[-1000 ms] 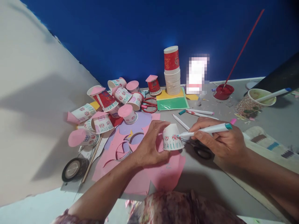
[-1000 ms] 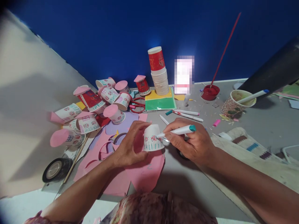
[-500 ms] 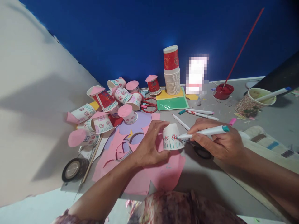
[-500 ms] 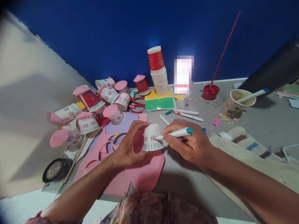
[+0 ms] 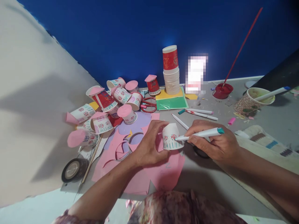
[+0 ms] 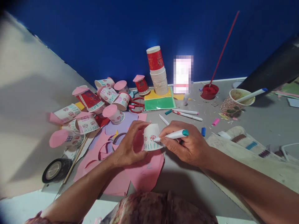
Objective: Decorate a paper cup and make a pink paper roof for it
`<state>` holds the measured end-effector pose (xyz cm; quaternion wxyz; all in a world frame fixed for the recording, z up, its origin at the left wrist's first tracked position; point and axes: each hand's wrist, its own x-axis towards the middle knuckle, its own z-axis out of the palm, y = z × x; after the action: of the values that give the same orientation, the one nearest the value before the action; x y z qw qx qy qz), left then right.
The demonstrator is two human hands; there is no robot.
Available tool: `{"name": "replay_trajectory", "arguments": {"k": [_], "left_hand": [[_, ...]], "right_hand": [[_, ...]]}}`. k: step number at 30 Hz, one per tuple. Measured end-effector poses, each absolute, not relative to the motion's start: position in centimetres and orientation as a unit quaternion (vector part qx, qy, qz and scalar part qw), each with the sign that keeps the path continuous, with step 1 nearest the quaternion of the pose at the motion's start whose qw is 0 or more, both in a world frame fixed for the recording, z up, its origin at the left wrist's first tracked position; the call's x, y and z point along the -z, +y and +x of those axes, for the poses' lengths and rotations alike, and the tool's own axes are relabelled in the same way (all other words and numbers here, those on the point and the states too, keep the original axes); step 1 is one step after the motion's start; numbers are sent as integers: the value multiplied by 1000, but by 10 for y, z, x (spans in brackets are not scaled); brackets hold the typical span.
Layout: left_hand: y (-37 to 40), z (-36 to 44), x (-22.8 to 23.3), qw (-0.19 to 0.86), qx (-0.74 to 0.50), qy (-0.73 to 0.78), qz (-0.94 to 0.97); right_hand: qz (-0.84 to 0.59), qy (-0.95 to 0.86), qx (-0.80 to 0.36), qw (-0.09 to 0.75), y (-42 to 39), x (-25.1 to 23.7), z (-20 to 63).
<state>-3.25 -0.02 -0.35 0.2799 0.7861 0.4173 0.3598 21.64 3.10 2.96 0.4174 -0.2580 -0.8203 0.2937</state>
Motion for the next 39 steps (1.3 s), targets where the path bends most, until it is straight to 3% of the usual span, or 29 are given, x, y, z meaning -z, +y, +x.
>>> {"name": "replay_trajectory", "arguments": {"k": [21,29,39], "left_hand": [[0,-32,3,298,-361,427,774],[1,-34,5,342,-365,444,743],[2,-32,8,367,-379,441,726]], "right_hand": [[-274,-820,-291,410,32,-29,218],[-312,-787,-258,466,34,-30,224],[-304,-784,-263,472,35,-31,224]]}}
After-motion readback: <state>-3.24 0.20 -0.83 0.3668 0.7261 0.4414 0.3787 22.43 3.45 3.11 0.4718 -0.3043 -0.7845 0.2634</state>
